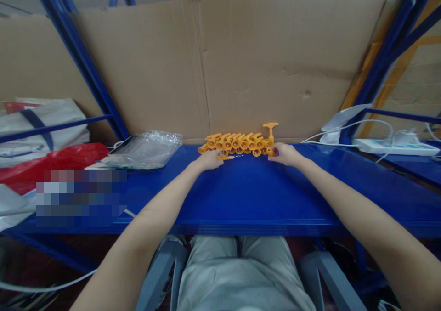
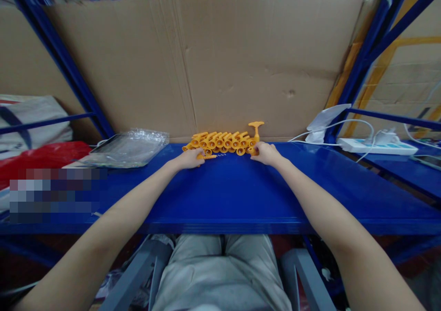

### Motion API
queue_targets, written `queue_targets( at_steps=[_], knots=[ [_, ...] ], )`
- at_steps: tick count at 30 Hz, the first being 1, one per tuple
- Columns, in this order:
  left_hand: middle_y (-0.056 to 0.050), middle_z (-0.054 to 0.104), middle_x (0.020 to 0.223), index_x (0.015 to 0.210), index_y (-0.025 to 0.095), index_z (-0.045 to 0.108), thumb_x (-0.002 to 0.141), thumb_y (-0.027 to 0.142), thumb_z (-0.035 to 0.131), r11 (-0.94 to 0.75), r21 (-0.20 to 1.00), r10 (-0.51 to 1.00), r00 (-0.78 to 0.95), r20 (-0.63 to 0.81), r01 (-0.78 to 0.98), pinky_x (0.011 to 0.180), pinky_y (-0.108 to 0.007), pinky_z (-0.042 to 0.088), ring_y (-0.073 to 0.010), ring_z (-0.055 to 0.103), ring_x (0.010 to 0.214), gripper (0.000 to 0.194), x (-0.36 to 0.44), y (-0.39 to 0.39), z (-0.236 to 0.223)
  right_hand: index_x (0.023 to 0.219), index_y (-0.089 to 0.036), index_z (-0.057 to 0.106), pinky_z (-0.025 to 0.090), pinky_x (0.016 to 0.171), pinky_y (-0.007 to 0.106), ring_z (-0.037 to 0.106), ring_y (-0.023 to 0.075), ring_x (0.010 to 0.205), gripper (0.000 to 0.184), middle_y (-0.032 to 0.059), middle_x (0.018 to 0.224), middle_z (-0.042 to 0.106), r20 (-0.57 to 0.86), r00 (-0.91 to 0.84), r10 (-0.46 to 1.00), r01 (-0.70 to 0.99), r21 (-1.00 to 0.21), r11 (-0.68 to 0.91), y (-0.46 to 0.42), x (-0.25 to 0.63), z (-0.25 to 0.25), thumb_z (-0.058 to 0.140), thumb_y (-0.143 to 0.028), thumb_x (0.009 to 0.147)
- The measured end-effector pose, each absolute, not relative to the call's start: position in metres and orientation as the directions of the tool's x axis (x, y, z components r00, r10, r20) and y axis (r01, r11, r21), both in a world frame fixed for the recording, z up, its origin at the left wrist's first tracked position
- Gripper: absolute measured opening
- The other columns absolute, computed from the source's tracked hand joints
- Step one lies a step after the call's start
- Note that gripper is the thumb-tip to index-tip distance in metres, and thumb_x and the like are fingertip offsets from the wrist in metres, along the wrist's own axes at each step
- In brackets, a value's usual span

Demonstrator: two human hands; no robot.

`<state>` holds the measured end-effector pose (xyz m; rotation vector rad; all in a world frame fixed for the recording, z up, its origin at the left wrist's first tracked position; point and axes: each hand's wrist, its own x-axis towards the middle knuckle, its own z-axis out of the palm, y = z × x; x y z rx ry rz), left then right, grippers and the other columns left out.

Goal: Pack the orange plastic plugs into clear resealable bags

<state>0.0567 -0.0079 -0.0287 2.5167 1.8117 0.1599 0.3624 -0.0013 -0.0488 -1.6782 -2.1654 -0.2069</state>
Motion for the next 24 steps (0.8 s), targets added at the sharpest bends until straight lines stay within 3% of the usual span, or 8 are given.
queue_targets(
  at_steps=[8, 14, 24],
  knots=[
    [-0.009, 0.07, 0.1, 0.111, 0.017, 0.056, 0.078, 0.026, 0.052, -0.383, 0.079, 0.917, 0.369, 0.151, 0.92, 0.081, -0.03, 0.047, -0.0241, 0.065, 0.096, 0.035, 0.058, -0.009, -0.027, 0.09, -0.021, 0.064, 0.045, 0.068, 0.029, 0.066, 0.0239, 0.085, 0.017, 0.0075, 0.094, 0.071, 0.402, -0.354, 0.844, 0.921, -0.004, 0.389, -0.013, 0.348, -0.044, 0.064, -0.024, 0.073],
    [-0.007, 0.069, 0.097, 0.112, 0.018, 0.055, 0.078, 0.026, 0.052, -0.466, 0.105, 0.876, 0.441, 0.195, 0.879, 0.078, -0.031, 0.047, -0.0236, 0.064, 0.092, 0.036, 0.062, -0.017, -0.023, 0.099, -0.021, 0.067, 0.049, 0.075, 0.033, 0.065, 0.0245, 0.093, 0.023, 0.0082, 0.101, 0.07, 0.482, -0.516, 0.708, 0.828, 0.07, 0.556, -0.013, 0.343, -0.049, 0.064, -0.025, 0.078],
    [-0.009, 0.068, 0.102, 0.112, 0.018, 0.056, 0.079, 0.027, 0.052, -0.517, 0.066, 0.831, 0.482, 0.278, 0.854, 0.081, -0.032, 0.047, -0.0247, 0.064, 0.095, 0.035, 0.065, -0.02, -0.024, 0.109, -0.017, 0.067, 0.05, 0.083, 0.039, 0.063, 0.0252, 0.097, 0.028, 0.0114, 0.104, 0.067, 0.568, -0.572, 0.592, 0.709, -0.021, 0.705, -0.016, 0.334, -0.05, 0.059, -0.024, 0.083]
  ],
)
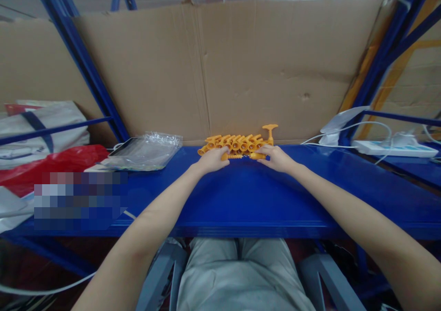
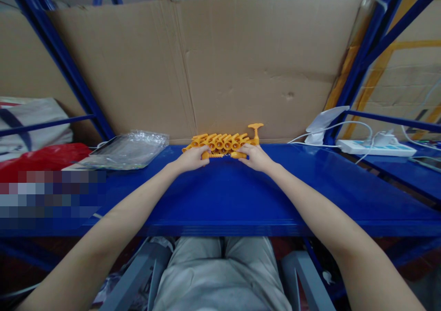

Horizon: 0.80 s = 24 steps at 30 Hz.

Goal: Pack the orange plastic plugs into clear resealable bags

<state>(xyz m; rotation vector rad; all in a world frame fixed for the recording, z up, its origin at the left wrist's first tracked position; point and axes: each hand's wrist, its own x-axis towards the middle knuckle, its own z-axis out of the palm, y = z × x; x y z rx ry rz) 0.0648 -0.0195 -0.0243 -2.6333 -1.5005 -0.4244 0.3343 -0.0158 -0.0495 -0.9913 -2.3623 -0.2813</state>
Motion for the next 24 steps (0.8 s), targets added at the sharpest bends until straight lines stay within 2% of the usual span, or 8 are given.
queue_targets(
  at_steps=[5, 12, 17, 24],
  knots=[
    [-0.009, 0.066, 0.11, 0.113, 0.019, 0.056, 0.079, 0.03, 0.05, -0.552, 0.053, 0.79, 0.502, 0.353, 0.832, 0.085, -0.034, 0.048, -0.025, 0.062, 0.101, 0.036, 0.07, -0.021, -0.026, 0.116, -0.019, 0.065, 0.051, 0.085, 0.041, 0.062, 0.0243, 0.094, 0.032, 0.0121, 0.104, 0.063, 0.623, -0.563, 0.544, 0.66, -0.057, 0.749, -0.022, 0.323, -0.05, 0.053, -0.026, 0.088],
    [-0.008, 0.066, 0.114, 0.11, 0.021, 0.057, 0.081, 0.031, 0.048, -0.501, 0.05, 0.816, 0.452, 0.36, 0.864, 0.09, -0.034, 0.047, -0.0251, 0.06, 0.107, 0.032, 0.074, -0.028, -0.02, 0.123, -0.024, 0.062, 0.053, 0.085, 0.042, 0.061, 0.024, 0.095, 0.036, 0.011, 0.106, 0.059, 0.656, -0.544, 0.523, 0.641, -0.077, 0.764, -0.027, 0.317, -0.051, 0.051, -0.026, 0.089],
    [-0.007, 0.067, 0.11, 0.11, 0.021, 0.058, 0.081, 0.031, 0.048, -0.48, 0.073, 0.833, 0.427, 0.352, 0.874, 0.09, -0.034, 0.047, -0.0255, 0.061, 0.105, 0.032, 0.076, -0.03, -0.019, 0.122, -0.024, 0.063, 0.052, 0.088, 0.044, 0.06, 0.0243, 0.098, 0.036, 0.0107, 0.105, 0.058, 0.644, -0.56, 0.52, 0.604, -0.113, 0.789, -0.026, 0.321, -0.049, 0.052, -0.026, 0.088],
    [-0.008, 0.066, 0.112, 0.11, 0.02, 0.059, 0.08, 0.031, 0.049, -0.511, 0.038, 0.795, 0.456, 0.401, 0.859, 0.09, -0.034, 0.046, -0.0258, 0.061, 0.104, 0.033, 0.075, -0.033, -0.017, 0.119, -0.021, 0.065, 0.05, 0.087, 0.045, 0.059, 0.0251, 0.096, 0.035, 0.011, 0.099, 0.062, 0.68, -0.517, 0.52, 0.573, -0.176, 0.8, -0.024, 0.319, -0.051, 0.055, -0.03, 0.087]
  ],
)
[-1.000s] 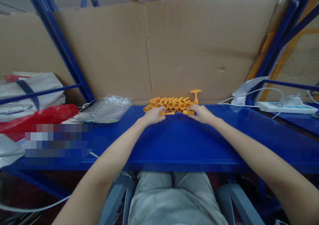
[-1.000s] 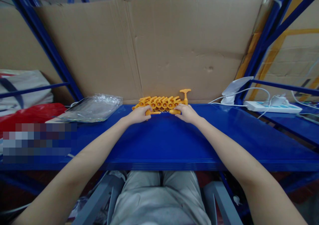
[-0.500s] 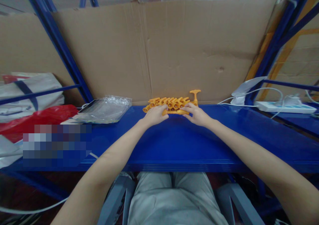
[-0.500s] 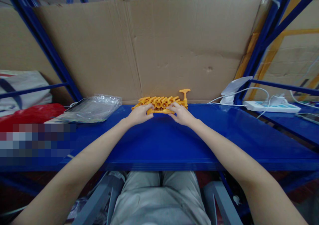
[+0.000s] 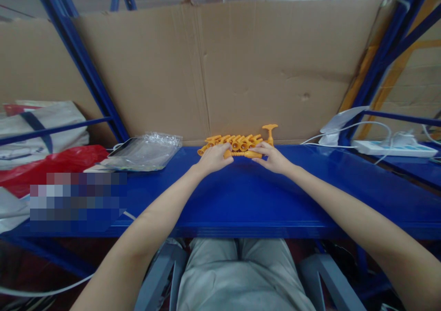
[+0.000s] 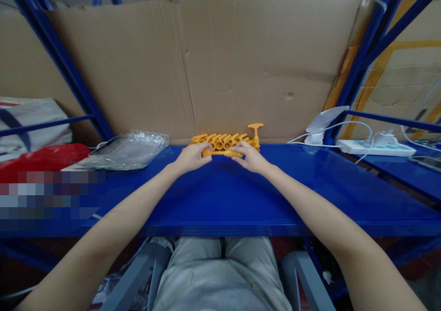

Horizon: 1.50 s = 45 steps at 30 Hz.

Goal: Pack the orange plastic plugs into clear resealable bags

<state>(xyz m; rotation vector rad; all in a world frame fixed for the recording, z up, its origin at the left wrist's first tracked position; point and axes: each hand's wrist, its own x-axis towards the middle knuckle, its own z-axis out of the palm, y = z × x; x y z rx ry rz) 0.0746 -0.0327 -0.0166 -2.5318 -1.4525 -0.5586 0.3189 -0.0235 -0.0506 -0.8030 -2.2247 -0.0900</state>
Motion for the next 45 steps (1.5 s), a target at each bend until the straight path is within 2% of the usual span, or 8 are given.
queue_targets(
  at_steps=[6, 15, 19, 26, 30, 35, 39, 45],
  knots=[
    [-0.008, 0.067, 0.109, 0.107, 0.02, 0.06, 0.078, 0.03, 0.051, -0.545, 0.057, 0.768, 0.471, 0.433, 0.836, 0.087, -0.033, 0.046, -0.0252, 0.062, 0.1, 0.032, 0.074, -0.032, -0.018, 0.117, -0.02, 0.066, 0.051, 0.084, 0.042, 0.06, 0.0234, 0.091, 0.034, 0.0094, 0.095, 0.064, 0.692, -0.511, 0.509, 0.552, -0.189, 0.812, -0.021, 0.319, -0.051, 0.059, -0.029, 0.086],
    [-0.004, 0.069, 0.077, 0.1, 0.018, 0.062, 0.075, 0.024, 0.052, -0.599, 0.181, 0.749, 0.466, 0.47, 0.78, 0.069, -0.029, 0.047, -0.0208, 0.065, 0.075, 0.027, 0.073, -0.024, -0.027, 0.117, -0.024, 0.068, 0.051, 0.084, 0.041, 0.061, 0.0224, 0.093, 0.034, 0.0095, 0.099, 0.065, 0.705, -0.494, 0.509, 0.528, -0.222, 0.82, -0.021, 0.321, -0.05, 0.062, -0.031, 0.085],
    [-0.007, 0.07, 0.095, 0.102, 0.019, 0.063, 0.074, 0.026, 0.054, -0.603, 0.086, 0.708, 0.482, 0.517, 0.793, 0.075, -0.031, 0.048, -0.0239, 0.065, 0.089, 0.03, 0.072, -0.027, -0.024, 0.112, -0.021, 0.07, 0.051, 0.085, 0.044, 0.063, 0.0238, 0.093, 0.035, 0.0097, 0.099, 0.069, 0.681, -0.451, 0.577, 0.496, -0.346, 0.796, -0.019, 0.32, -0.05, 0.067, -0.035, 0.08],
    [-0.007, 0.07, 0.104, 0.101, 0.02, 0.065, 0.076, 0.027, 0.053, -0.591, 0.017, 0.693, 0.497, 0.523, 0.806, 0.082, -0.033, 0.049, -0.024, 0.065, 0.097, 0.029, 0.07, -0.025, -0.025, 0.124, -0.018, 0.061, 0.057, 0.078, 0.043, 0.068, 0.0222, 0.082, 0.055, 0.0096, 0.1, 0.071, 0.447, -0.34, 0.827, 0.303, -0.781, 0.547, -0.013, 0.317, -0.055, 0.073, -0.036, 0.073],
    [-0.007, 0.07, 0.103, 0.102, 0.02, 0.065, 0.077, 0.027, 0.052, -0.571, 0.004, 0.708, 0.49, 0.509, 0.821, 0.083, -0.033, 0.049, -0.0244, 0.065, 0.098, 0.028, 0.071, -0.024, -0.026, 0.115, -0.02, 0.06, 0.053, 0.091, 0.042, 0.068, 0.0196, 0.094, 0.052, 0.0089, 0.113, 0.067, 0.418, -0.361, 0.834, 0.157, -0.854, 0.496, -0.011, 0.321, -0.055, 0.078, -0.026, 0.066],
    [-0.007, 0.07, 0.104, 0.102, 0.021, 0.064, 0.08, 0.029, 0.052, -0.521, 0.021, 0.739, 0.438, 0.513, 0.854, 0.081, -0.032, 0.049, -0.0248, 0.066, 0.097, 0.026, 0.071, -0.026, -0.023, 0.095, -0.018, 0.06, 0.051, 0.095, 0.042, 0.069, 0.0181, 0.09, 0.035, 0.0071, 0.098, 0.071, 0.378, -0.341, 0.861, 0.06, -0.905, 0.421, -0.019, 0.319, -0.047, 0.079, -0.028, 0.068],
    [-0.006, 0.071, 0.103, 0.101, 0.021, 0.064, 0.081, 0.029, 0.053, -0.52, 0.033, 0.742, 0.431, 0.514, 0.854, 0.08, -0.032, 0.049, -0.0244, 0.066, 0.097, 0.025, 0.071, -0.029, -0.021, 0.082, -0.015, 0.063, 0.057, 0.085, 0.037, 0.071, 0.0176, 0.074, 0.024, 0.0083, 0.084, 0.073, 0.279, -0.298, 0.913, 0.082, -0.945, 0.316, -0.033, 0.31, -0.038, 0.073, -0.036, 0.077],
    [-0.007, 0.07, 0.105, 0.102, 0.021, 0.065, 0.08, 0.031, 0.053, -0.503, 0.033, 0.745, 0.415, 0.522, 0.863, 0.078, -0.032, 0.05, -0.0252, 0.066, 0.097, 0.027, 0.075, -0.032, -0.021, 0.078, -0.012, 0.06, 0.059, 0.058, 0.026, 0.068, 0.0165, 0.053, 0.034, 0.0106, 0.062, 0.07, 0.127, -0.161, 0.979, 0.127, -0.981, 0.149, -0.045, 0.302, -0.028, 0.057, -0.044, 0.089]
  ],
)
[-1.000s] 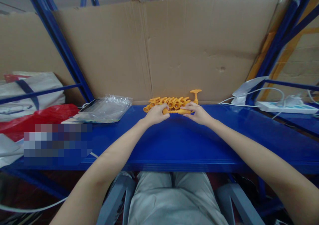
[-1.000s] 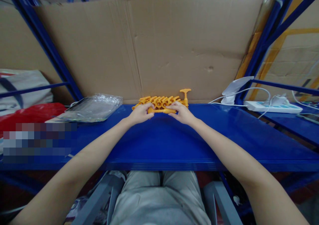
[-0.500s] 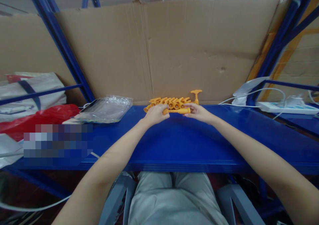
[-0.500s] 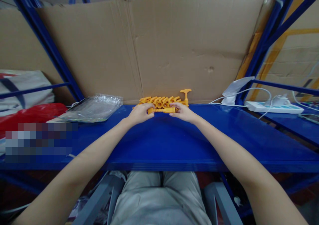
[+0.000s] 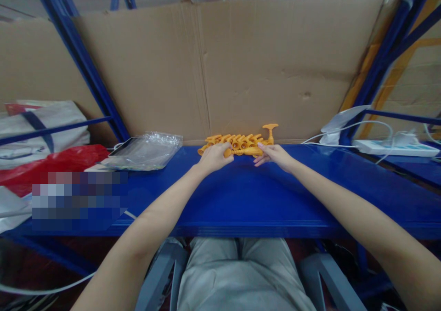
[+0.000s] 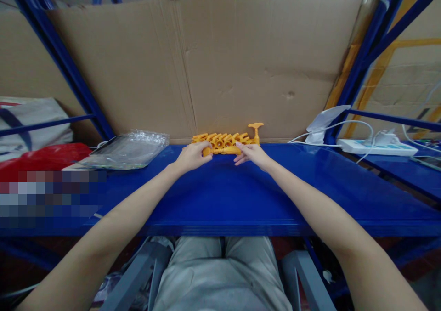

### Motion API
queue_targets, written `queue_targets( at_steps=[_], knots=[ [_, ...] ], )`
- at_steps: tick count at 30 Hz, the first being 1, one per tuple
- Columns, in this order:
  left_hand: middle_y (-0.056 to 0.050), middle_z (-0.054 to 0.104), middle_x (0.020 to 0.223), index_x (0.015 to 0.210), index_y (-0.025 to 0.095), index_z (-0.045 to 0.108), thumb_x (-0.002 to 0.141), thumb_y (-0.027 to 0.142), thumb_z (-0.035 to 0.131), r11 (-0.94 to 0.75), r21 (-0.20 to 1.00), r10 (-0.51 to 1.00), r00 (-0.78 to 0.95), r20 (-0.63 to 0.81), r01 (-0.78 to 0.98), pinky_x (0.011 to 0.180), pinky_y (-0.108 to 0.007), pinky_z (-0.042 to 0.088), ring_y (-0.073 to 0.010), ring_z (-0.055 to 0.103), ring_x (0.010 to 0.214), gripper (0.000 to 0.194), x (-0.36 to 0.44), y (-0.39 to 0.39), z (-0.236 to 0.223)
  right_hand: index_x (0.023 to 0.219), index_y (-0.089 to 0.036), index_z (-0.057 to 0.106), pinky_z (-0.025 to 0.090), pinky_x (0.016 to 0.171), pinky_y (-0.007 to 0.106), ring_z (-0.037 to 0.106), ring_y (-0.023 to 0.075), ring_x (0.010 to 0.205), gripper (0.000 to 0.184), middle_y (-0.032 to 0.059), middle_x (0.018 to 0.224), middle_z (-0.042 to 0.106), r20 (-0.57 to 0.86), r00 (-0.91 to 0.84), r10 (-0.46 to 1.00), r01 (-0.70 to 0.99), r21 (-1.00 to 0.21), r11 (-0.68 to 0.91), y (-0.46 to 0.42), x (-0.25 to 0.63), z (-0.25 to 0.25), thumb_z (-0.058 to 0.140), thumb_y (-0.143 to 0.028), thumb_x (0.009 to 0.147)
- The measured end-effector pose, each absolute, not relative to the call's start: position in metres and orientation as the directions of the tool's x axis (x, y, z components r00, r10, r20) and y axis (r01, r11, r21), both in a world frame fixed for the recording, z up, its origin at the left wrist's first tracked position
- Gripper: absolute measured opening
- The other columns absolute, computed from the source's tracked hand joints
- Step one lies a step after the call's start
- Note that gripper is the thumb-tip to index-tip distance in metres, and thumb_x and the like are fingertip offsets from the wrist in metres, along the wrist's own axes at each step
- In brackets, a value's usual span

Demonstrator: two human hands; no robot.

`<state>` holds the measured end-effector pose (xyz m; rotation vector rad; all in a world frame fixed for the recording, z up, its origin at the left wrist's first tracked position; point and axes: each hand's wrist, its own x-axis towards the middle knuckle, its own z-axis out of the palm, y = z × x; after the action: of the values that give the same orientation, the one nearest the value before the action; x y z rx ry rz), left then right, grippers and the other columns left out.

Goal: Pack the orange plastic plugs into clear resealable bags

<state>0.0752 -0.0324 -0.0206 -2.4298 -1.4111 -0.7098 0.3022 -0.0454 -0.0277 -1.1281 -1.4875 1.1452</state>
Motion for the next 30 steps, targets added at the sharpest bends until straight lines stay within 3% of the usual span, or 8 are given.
queue_targets(
  at_steps=[8, 12, 17, 20, 22, 25, 30],
  knots=[
    [-0.007, 0.071, 0.103, 0.102, 0.021, 0.065, 0.079, 0.031, 0.053, -0.507, 0.051, 0.754, 0.414, 0.51, 0.861, 0.08, -0.033, 0.05, -0.0256, 0.066, 0.096, 0.028, 0.076, -0.033, -0.021, 0.076, -0.01, 0.06, 0.053, 0.042, 0.024, 0.062, 0.0156, 0.041, 0.047, 0.0106, 0.051, 0.065, 0.041, -0.148, 0.988, 0.164, -0.984, 0.066, -0.045, 0.303, -0.028, 0.048, -0.053, 0.091],
    [-0.007, 0.071, 0.101, 0.101, 0.022, 0.066, 0.079, 0.032, 0.053, -0.495, 0.061, 0.762, 0.399, 0.511, 0.866, 0.078, -0.034, 0.05, -0.0263, 0.066, 0.095, 0.028, 0.076, -0.033, -0.02, 0.079, -0.01, 0.061, 0.055, 0.047, 0.026, 0.064, 0.0167, 0.045, 0.055, 0.0122, 0.057, 0.066, 0.041, -0.21, 0.977, 0.134, -0.988, 0.071, -0.039, 0.305, -0.034, 0.042, -0.061, 0.09],
    [-0.005, 0.072, 0.094, 0.097, 0.024, 0.066, 0.078, 0.031, 0.055, -0.471, 0.087, 0.778, 0.366, 0.511, 0.878, 0.073, -0.032, 0.05, -0.0256, 0.067, 0.091, 0.024, 0.074, -0.032, -0.02, 0.099, -0.014, 0.058, 0.058, 0.058, 0.031, 0.069, 0.0189, 0.059, 0.057, 0.0136, 0.08, 0.072, 0.068, -0.303, 0.951, 0.105, -0.989, 0.104, -0.034, 0.311, -0.037, 0.033, -0.064, 0.091],
    [-0.005, 0.071, 0.092, 0.096, 0.024, 0.067, 0.078, 0.031, 0.055, -0.461, 0.092, 0.785, 0.357, 0.506, 0.883, 0.072, -0.031, 0.05, -0.0251, 0.067, 0.09, 0.023, 0.073, -0.03, -0.02, 0.106, -0.018, 0.055, 0.058, 0.065, 0.03, 0.071, 0.0176, 0.073, 0.04, 0.0122, 0.102, 0.07, 0.127, -0.35, 0.928, 0.099, -0.98, 0.172, -0.031, 0.314, -0.04, 0.054, -0.053, 0.087],
    [-0.004, 0.071, 0.092, 0.096, 0.024, 0.067, 0.078, 0.031, 0.055, -0.458, 0.088, 0.786, 0.356, 0.505, 0.885, 0.072, -0.031, 0.05, -0.0247, 0.067, 0.089, 0.023, 0.073, -0.029, -0.021, 0.107, -0.021, 0.052, 0.057, 0.068, 0.028, 0.071, 0.0156, 0.076, 0.042, 0.008, 0.106, 0.068, 0.203, -0.341, 0.918, 0.083, -0.966, 0.244, -0.029, 0.315, -0.043, 0.073, -0.039, 0.075],
    [-0.004, 0.071, 0.091, 0.097, 0.023, 0.067, 0.078, 0.032, 0.055, -0.456, 0.079, 0.784, 0.359, 0.506, 0.886, 0.072, -0.031, 0.05, -0.0242, 0.067, 0.086, 0.024, 0.072, -0.027, -0.022, 0.098, -0.021, 0.05, 0.055, 0.066, 0.026, 0.07, 0.0131, 0.069, 0.05, 0.0006, 0.09, 0.069, 0.289, -0.29, 0.912, 0.055, -0.947, 0.317, -0.026, 0.315, -0.047, 0.083, -0.031, 0.061],
    [-0.005, 0.071, 0.095, 0.097, 0.021, 0.066, 0.078, 0.03, 0.054, -0.495, 0.059, 0.753, 0.395, 0.527, 0.867, 0.075, -0.03, 0.05, -0.023, 0.067, 0.089, 0.025, 0.071, -0.028, -0.021, 0.079, -0.017, 0.054, 0.051, 0.056, 0.024, 0.066, 0.0119, 0.055, 0.042, 0.0032, 0.071, 0.07, 0.266, -0.259, 0.928, 0.102, -0.948, 0.301, -0.031, 0.311, -0.044, 0.075, -0.052, 0.069]
  ],
)
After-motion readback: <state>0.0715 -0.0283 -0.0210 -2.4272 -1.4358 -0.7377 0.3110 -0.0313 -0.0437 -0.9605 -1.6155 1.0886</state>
